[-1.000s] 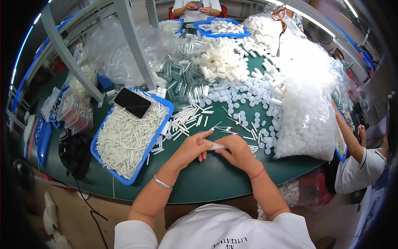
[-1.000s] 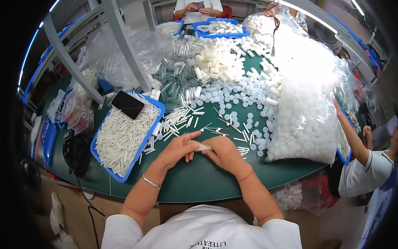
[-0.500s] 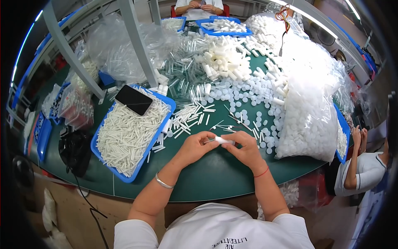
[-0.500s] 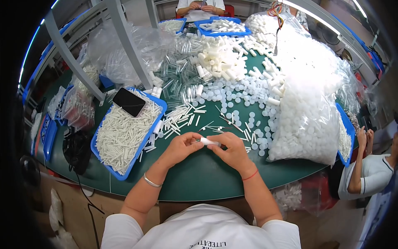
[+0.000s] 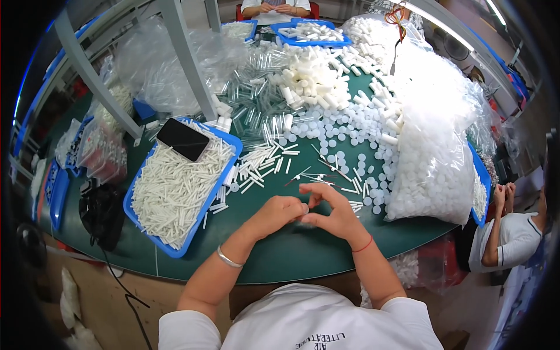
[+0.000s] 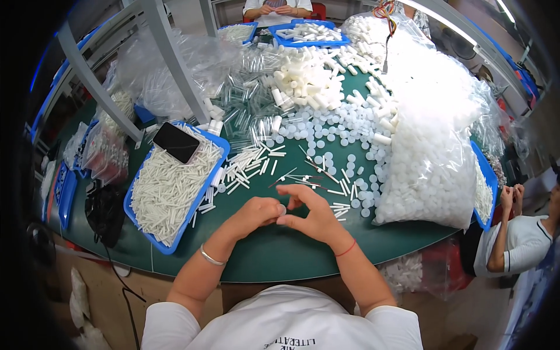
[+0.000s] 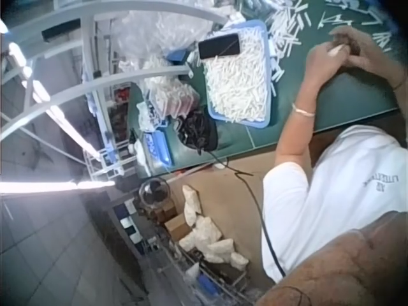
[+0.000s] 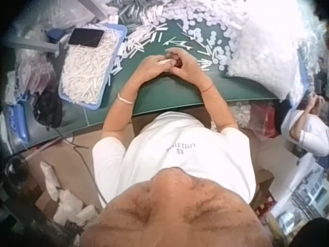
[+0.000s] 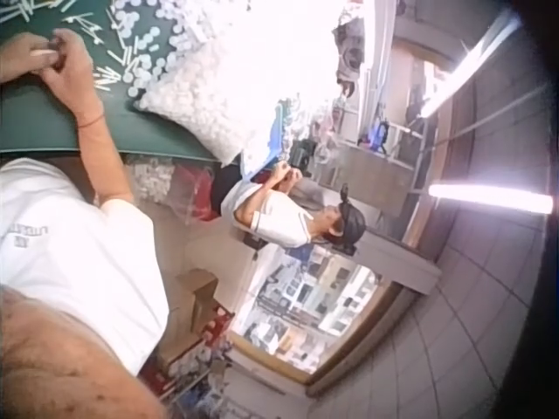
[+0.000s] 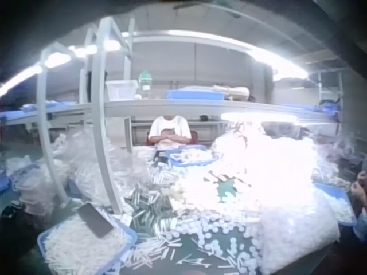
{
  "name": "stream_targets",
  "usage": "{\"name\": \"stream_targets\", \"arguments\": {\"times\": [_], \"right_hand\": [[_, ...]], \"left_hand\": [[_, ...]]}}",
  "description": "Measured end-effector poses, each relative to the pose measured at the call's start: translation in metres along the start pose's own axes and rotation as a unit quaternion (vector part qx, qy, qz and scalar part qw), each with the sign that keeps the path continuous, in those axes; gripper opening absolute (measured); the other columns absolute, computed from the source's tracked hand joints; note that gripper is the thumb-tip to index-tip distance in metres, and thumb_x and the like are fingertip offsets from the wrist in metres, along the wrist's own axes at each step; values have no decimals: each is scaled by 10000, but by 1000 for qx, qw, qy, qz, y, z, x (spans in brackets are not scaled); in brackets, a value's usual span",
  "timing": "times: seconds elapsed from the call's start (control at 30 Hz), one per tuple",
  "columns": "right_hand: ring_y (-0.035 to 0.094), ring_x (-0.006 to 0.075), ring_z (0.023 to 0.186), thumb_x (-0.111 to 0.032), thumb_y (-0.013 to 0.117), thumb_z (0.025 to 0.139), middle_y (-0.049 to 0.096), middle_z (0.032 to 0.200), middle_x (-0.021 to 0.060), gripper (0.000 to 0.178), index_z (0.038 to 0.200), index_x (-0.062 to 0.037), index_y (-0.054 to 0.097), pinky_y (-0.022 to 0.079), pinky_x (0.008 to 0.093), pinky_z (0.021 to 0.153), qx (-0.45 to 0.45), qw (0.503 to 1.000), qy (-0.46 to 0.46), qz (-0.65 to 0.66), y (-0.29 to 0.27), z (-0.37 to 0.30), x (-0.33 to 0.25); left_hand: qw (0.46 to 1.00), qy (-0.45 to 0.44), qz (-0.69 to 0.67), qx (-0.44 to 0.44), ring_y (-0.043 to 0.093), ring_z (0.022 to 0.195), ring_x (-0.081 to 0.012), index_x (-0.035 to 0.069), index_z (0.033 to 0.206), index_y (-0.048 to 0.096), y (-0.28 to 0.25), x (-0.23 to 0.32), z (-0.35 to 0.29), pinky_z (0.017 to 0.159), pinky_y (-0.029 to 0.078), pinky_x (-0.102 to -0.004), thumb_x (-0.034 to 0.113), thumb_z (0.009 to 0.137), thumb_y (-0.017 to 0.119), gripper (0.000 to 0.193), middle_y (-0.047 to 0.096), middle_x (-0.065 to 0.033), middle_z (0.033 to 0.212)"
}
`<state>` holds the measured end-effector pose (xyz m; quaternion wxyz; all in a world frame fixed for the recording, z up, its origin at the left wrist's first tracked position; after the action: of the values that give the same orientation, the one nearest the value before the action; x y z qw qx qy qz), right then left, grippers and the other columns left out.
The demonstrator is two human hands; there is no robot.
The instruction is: Assembling small plastic toy components by joining white caps to tubes at a factory workbench.
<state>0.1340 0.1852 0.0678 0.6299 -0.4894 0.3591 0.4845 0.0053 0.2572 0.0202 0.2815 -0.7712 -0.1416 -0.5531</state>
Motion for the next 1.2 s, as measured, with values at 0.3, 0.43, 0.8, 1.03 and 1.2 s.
{"name": "stream_targets", "arguments": {"times": [0.3,0.43,0.8,1.03,1.2], "right_hand": [[553,198,1106,-100,730,807,572,1216,117,384,1165,-31,610,453,322,929,17,989,38,144,0,-2,13],[566,218,1095,-130,703,842,551,1243,152,494,1279,7,517,500,349,896,-54,911,118,391,23,2,2],[605,213,1035,-262,660,869,564,1253,187,538,1290,37,509,530,323,818,-106,899,173,389,30,-4,27],[608,173,967,-302,587,929,550,1270,200,536,1346,14,470,503,286,792,-97,862,180,463,28,-4,30],[613,163,902,-325,564,943,559,1258,180,586,1415,-28,381,516,294,775,-79,865,188,458,30,-3,29]], "left_hand": [[989,55,-133,30,483,651,-89,35,878,595,15,22,-7,583,394,-232,439,988,412,457,536,-3,743],[988,25,-150,-16,507,697,-99,22,913,601,24,16,-8,625,415,-240,430,992,398,462,560,-25,773],[967,-16,-250,-38,400,566,-87,50,769,541,35,10,-4,489,308,-225,509,973,330,545,466,7,636],[927,-42,-370,-39,391,503,-71,71,735,489,40,15,-5,424,265,-183,452,977,380,464,436,9,602],[915,-70,-393,-52,392,519,-69,101,732,477,42,11,-5,428,251,-187,542,950,390,499,432,17,606]]}}
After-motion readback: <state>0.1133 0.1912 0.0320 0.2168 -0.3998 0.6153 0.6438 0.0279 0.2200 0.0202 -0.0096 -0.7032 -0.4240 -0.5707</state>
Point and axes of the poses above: each hand's wrist, its own z-axis towards the middle knuckle, its own y-axis out of the palm, x = y × z, the point moved 6 cm from there along z, towards the middle knuckle
